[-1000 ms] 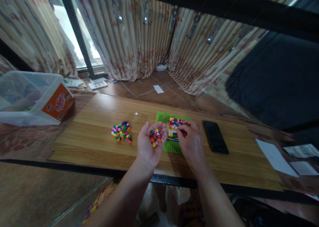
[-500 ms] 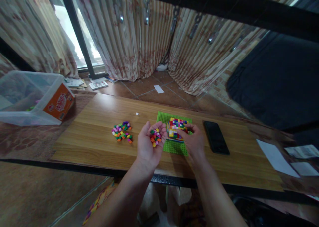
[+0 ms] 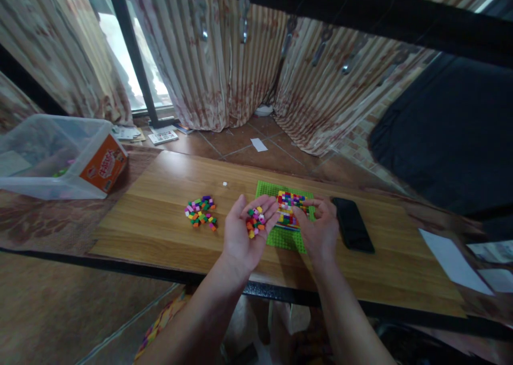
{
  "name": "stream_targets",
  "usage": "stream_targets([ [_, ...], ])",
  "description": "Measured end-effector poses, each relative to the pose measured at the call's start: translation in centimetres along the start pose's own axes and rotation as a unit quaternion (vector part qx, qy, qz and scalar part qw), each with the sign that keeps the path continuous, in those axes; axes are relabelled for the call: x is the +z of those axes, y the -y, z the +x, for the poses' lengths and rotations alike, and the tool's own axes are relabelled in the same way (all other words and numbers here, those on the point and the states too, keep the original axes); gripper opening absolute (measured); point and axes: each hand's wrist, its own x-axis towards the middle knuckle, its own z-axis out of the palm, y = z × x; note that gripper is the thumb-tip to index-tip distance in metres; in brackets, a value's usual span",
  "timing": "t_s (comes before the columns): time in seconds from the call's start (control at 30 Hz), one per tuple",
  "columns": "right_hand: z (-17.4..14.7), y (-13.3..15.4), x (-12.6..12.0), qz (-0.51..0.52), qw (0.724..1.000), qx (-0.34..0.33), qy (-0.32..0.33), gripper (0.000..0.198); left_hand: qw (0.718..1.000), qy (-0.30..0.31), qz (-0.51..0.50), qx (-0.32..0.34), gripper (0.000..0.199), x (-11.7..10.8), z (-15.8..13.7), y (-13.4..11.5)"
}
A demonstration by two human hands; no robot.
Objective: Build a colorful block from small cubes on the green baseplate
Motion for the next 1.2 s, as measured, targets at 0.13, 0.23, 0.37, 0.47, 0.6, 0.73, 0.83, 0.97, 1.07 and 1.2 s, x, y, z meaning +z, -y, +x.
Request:
stream_targets([
  [0.13, -0.5, 3.3, -0.6, 0.021, 0.997, -0.079, 0.015, 0.014, 1.0, 0.004, 0.009, -0.019, 0.045, -0.1, 0.1, 0.3],
  [0.23, -1.0, 4.5, -0.6, 0.027, 0.982, -0.15, 0.108, 0.019, 0.999, 0.011, 0.01, -0.029, 0.046, -0.2, 0.2, 0.4],
  [0.37, -1.2, 4.2, -0.6, 0.006, 0.966, -0.183, 0.185, 0.019, 0.999, 0.025, 0.009, -0.044, 0.045, -0.2, 0.2, 0.5],
  [0.47, -1.0, 3.7, -0.5, 0.003, 0.964, -0.174, 0.199, 0.017, 0.998, 0.03, 0.004, -0.063, 0.045, -0.2, 0.3, 0.7],
  [0.6, -0.8, 3.5, -0.4, 0.013, 0.968, -0.153, 0.198, 0.015, 0.995, 0.037, -0.009, -0.09, 0.042, -0.2, 0.3, 0.9],
  [0.73, -0.5, 3.3, -0.6, 0.044, 0.975, -0.129, 0.174, 0.014, 0.995, 0.032, 0.0, -0.091, 0.042, -0.1, 0.3, 0.9],
  [0.83, 0.1, 2.5, -1.0, 0.065, 0.988, -0.088, 0.11, 0.011, 0.997, 0.018, 0.008, -0.074, 0.043, -0.1, 0.3, 0.8],
  [0.97, 1.1, 1.1, -1.8, 0.037, 0.995, -0.057, 0.072, 0.013, 0.999, -0.01, 0.011, -0.037, 0.039, -0.2, 0.4, 0.4],
  [1.07, 1.3, 0.5, -2.0, -0.009, 0.993, -0.073, 0.094, 0.014, 0.999, -0.041, 0.002, -0.008, 0.034, -0.2, 0.6, 0.2],
  [1.2, 1.1, 0.4, -1.6, -0.041, 0.987, -0.102, 0.116, 0.015, 0.999, -0.044, 0.0, -0.009, 0.032, -0.4, 0.8, 0.1],
])
